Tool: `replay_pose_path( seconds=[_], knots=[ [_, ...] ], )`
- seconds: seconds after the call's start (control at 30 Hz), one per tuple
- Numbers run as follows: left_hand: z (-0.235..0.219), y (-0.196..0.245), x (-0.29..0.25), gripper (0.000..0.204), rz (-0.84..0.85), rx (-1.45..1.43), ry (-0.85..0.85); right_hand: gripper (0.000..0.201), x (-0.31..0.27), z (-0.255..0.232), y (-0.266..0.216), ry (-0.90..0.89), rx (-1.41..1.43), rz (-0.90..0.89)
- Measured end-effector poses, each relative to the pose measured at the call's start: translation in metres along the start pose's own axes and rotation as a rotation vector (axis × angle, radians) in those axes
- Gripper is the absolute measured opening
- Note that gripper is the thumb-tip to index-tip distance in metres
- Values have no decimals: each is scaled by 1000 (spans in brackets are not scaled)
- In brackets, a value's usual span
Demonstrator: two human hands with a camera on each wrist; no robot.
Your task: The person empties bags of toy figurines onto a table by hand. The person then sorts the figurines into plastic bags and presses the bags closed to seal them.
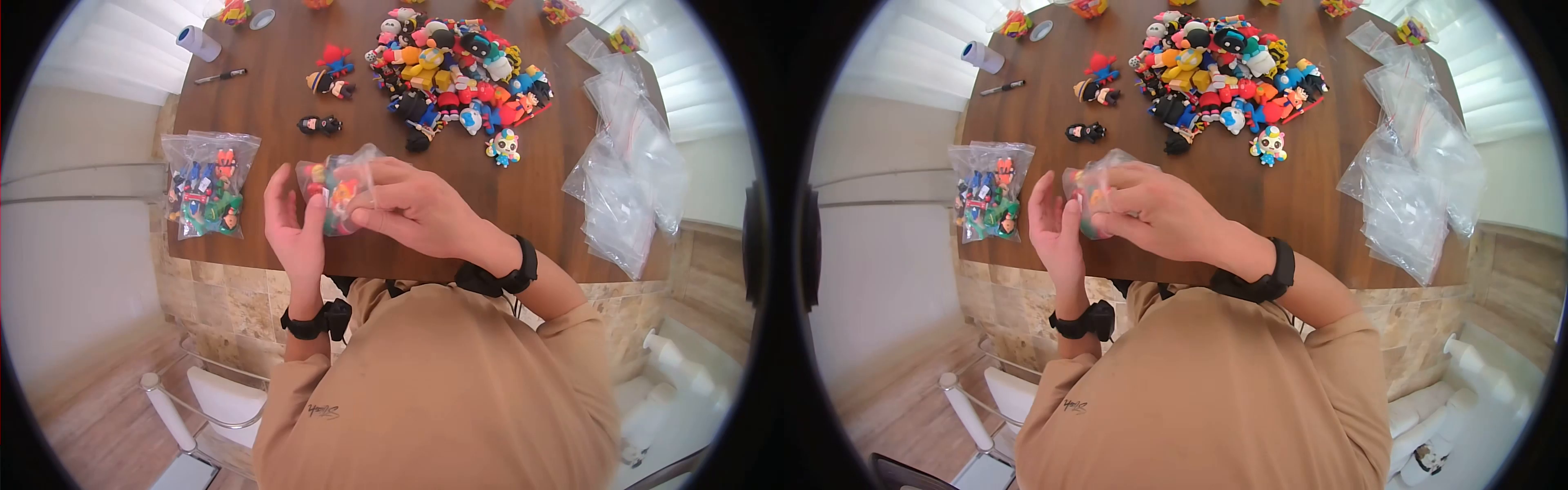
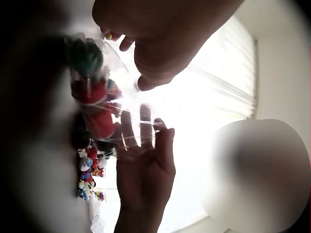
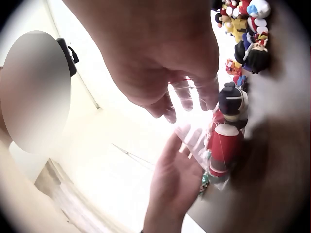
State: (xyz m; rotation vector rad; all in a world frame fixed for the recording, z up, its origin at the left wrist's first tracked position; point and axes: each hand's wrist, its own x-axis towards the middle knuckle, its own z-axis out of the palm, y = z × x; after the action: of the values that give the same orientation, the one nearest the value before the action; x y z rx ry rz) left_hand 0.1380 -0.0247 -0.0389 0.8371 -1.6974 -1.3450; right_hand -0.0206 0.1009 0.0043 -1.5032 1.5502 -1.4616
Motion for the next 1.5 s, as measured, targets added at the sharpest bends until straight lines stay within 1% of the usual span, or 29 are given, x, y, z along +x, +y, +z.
replay_pose_path(
  seconds=[0.03,0.07,0.1,0.13,0.17,0.2,0.27,0.33,0.37,0.4,0.43,0.47,0.5,0.53,0.6,0.63,0.7,0.73,0.8,0.83,0.9,1.03,1.1,1.13,1.2,1.23,1.3,1.4,1.5],
  knots=[
    [-9,-17,-2,57,-86,-141,-7,16,4,2,-2,6,0,-4],
    [-13,-18,-3,57,-81,-141,-11,17,10,5,-3,10,40,-77],
    [-17,-17,-5,56,-208,-371,-62,18,14,7,-5,12,79,-150],
    [-20,-16,-7,56,-334,-602,-113,18,17,7,-9,13,78,-152],
    [-22,-14,-9,52,-332,-705,-209,18,21,7,-14,-22,135,-160],
    [-23,-11,-8,52,-329,-705,-209,18,24,6,-19,-57,191,-169],
    [-22,-4,-8,52,-546,-1005,-250,16,26,1,-23,-96,197,-178],
    [-15,-11,-9,50,-505,-1085,-244,14,29,-2,-23,-131,202,-189],
    [-11,-15,-6,48,-465,-1163,-242,14,32,-4,-20,-96,178,-261],
    [-13,-16,1,48,-466,-1159,-257,14,33,-6,-17,-55,153,-331],
    [-19,-17,10,47,-467,-1027,-198,14,33,-10,-15,-43,150,-332],
    [-15,-10,20,45,-462,-895,-138,14,32,-16,-12,3,187,-229],
    [-9,-1,32,42,-367,-736,-84,15,31,-22,-8,48,227,-126],
    [-3,9,47,42,-362,-733,-91,15,33,-28,0,55,226,-132],
    [4,24,78,35,-247,-427,-63,18,39,-37,23,206,504,122],
    [10,33,93,35,-244,-424,-67,18,41,-42,31,210,506,118],
    [24,57,124,28,-74,-169,-292,24,45,-49,42,344,710,224],
    [32,70,134,28,-66,-165,-296,24,43,-49,48,348,713,214],
    [48,96,150,31,271,327,-513,35,39,-51,59,384,743,294],
    [55,103,157,31,279,332,-516,35,36,-51,60,389,747,285],
    [68,114,170,28,440,629,-603,44,26,-47,57,495,743,333],
    [90,134,194,29,531,799,-655,43,8,-45,51,500,598,243],
    [98,146,201,31,442,795,-719,40,1,-46,51,405,468,304],
    [102,152,203,31,448,801,-720,40,-1,-46,54,408,472,297],
    [109,163,205,35,441,937,-733,39,-3,-45,59,372,442,307],
    [111,165,206,35,444,946,-736,39,-4,-46,57,375,450,302],
    [115,169,209,40,544,923,-699,38,-5,-48,52,360,426,284],
    [122,176,212,40,537,1014,-663,37,-6,-49,55,357,414,280],
    [124,171,215,41,568,976,-681,36,-6,-49,61,349,459,277]
  ],
)
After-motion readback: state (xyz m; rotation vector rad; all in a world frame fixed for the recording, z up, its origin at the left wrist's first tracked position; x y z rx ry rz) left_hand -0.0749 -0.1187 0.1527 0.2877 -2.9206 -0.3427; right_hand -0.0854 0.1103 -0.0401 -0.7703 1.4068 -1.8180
